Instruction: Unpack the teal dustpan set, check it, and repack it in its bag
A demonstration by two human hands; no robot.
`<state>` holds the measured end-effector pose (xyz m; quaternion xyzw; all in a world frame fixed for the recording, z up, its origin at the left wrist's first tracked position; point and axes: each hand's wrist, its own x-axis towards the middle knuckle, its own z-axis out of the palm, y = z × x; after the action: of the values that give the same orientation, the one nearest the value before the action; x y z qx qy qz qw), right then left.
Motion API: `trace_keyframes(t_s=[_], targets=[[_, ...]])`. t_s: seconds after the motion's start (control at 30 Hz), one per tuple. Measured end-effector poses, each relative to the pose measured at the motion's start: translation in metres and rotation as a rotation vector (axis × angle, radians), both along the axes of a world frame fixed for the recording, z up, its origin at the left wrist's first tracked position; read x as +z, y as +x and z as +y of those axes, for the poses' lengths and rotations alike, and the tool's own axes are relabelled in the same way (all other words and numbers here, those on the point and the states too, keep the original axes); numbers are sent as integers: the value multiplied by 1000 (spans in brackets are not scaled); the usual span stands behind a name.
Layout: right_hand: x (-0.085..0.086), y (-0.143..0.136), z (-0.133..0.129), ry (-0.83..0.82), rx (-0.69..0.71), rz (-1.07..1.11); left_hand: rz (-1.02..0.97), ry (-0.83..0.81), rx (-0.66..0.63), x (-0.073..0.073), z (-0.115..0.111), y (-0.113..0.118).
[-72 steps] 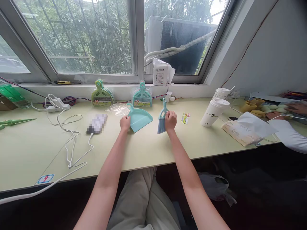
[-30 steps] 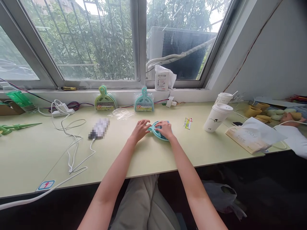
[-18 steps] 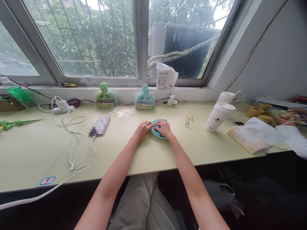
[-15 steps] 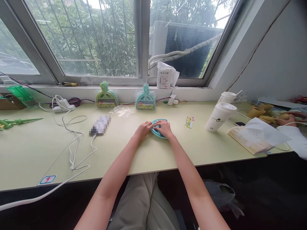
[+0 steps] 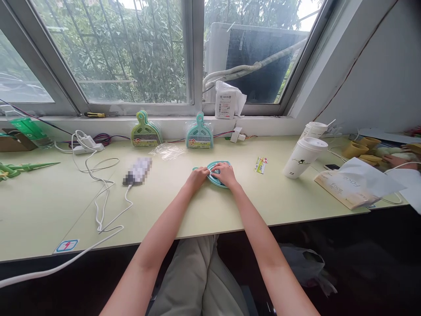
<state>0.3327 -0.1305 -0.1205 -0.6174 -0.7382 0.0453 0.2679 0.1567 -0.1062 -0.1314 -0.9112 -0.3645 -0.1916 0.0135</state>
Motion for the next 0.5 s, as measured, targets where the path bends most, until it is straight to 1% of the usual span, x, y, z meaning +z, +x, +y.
trace_keyframes(t_s=[0.07, 0.1, 0.17, 0.2, 0.23, 0.27, 0.3, 0.33, 0.4, 0.43, 0.47, 0.5], targets=[[2, 1, 0, 13, -35, 9, -53, 37, -23, 1, -2, 0], [3, 2, 0, 17, -58, 27, -110, 66, -9, 3, -4, 1], [8, 4, -1, 27, -116, 98, -307, 121, 92, 8, -9, 5], [10, 4, -2, 42, -151, 142, -447, 126, 167, 12, -11, 8], [12, 4, -3, 65, -188, 189, -601, 95, 235, 15, -14, 11], [14, 4, -4, 91, -226, 238, -749, 13, 277, 17, -16, 15], [15, 3, -5, 118, -262, 289, -872, -124, 278, 20, -19, 19], [16, 1, -7, 142, -292, 338, -960, -301, 237, 21, -21, 24], [16, -4, -9, 168, -321, 418, -1018, -673, 80, 21, -26, 32], [16, -6, -10, 164, -317, 444, -1017, -821, 6, 20, -28, 35], [15, -7, -10, 150, -299, 461, -1018, -930, -45, 20, -30, 37], [15, -8, -10, 124, -268, 469, -1035, -1004, -66, 19, -31, 39]])
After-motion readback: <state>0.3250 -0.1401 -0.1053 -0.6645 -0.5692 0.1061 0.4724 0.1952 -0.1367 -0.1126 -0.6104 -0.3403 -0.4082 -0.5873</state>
